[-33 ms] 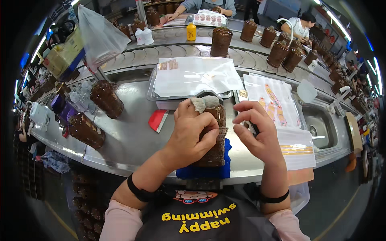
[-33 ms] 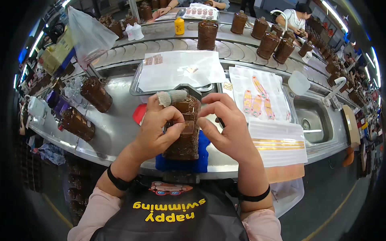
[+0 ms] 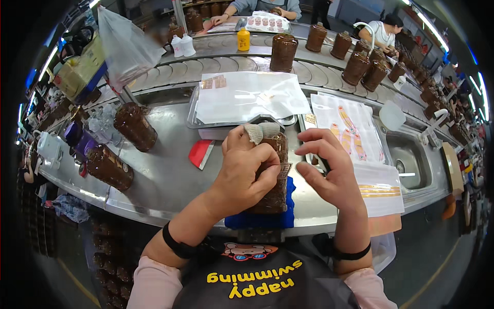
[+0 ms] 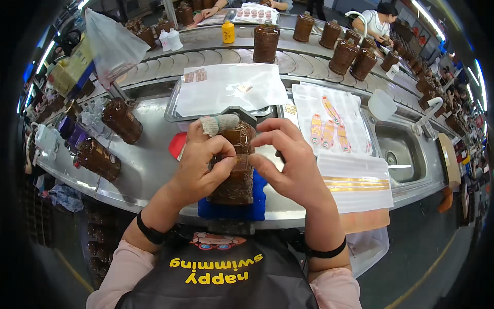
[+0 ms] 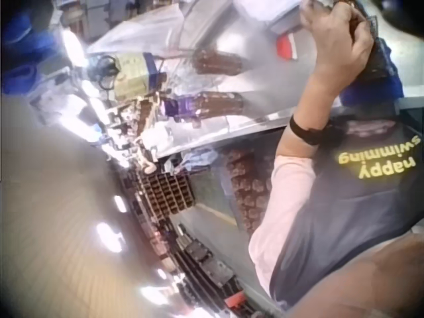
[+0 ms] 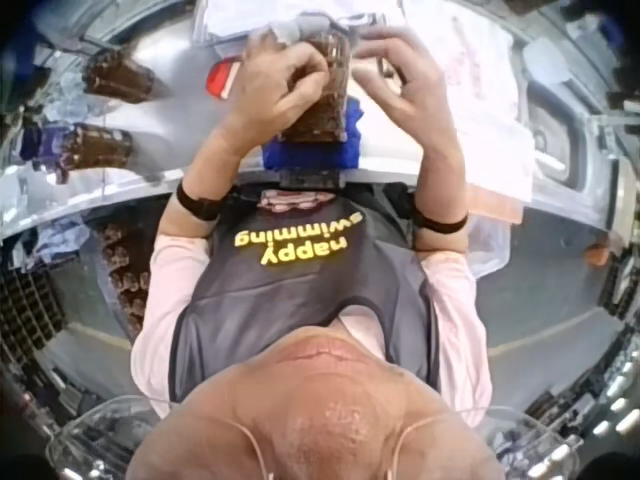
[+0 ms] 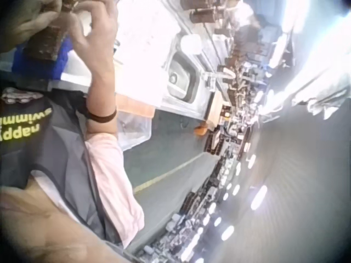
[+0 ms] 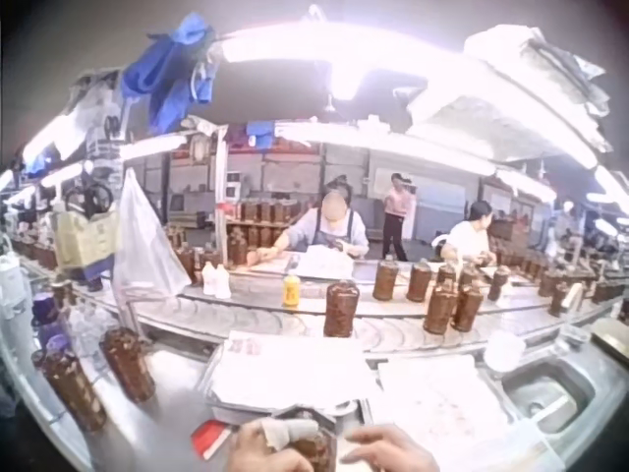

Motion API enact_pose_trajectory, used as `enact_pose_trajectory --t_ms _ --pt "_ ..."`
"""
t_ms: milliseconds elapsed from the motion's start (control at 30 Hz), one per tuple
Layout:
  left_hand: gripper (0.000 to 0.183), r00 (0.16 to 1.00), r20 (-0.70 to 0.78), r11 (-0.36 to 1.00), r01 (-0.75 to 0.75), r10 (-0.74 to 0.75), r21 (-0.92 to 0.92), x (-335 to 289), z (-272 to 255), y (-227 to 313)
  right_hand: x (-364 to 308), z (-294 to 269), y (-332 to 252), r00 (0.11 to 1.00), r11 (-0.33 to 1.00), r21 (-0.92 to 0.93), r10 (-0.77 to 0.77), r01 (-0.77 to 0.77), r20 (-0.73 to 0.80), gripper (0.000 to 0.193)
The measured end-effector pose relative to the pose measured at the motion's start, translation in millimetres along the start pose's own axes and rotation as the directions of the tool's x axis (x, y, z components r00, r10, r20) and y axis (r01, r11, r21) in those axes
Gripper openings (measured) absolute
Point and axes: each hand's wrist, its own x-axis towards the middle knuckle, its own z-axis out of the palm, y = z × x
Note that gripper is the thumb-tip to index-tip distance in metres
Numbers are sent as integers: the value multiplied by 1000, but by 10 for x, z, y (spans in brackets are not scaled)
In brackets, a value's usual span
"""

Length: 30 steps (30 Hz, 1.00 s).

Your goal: Applying labels and manual ink stamps to brown jars on a factory assembly line.

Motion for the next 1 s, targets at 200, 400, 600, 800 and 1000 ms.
enact_pose_trajectory --t_ms 200,400,600,800,1000 --pt "21 997 -72 999 -17 20 45 44 61 -30 112 -138 146 995 998 -66 -3 10 96 12" --pt "32 986 -72 988 151 -153 -37 -72 -130 -227 811 -744 1545 960 865 -418 230 -276 -156 23" --pt "31 973 -91 977 209 -212 -42 -279 -96 -359 1138 -191 2752 844 438 -841 535 -317 -40 19" --pt "29 951 -94 952 285 -296 -111 -373 -161 -430 1139 -178 2447 880 364 -913 474 -185 10 18" --pt "30 863 -104 794 401 -495 -456 -401 -59 -474 893 -473 1336 987 870 -479 153 -114 43 13"
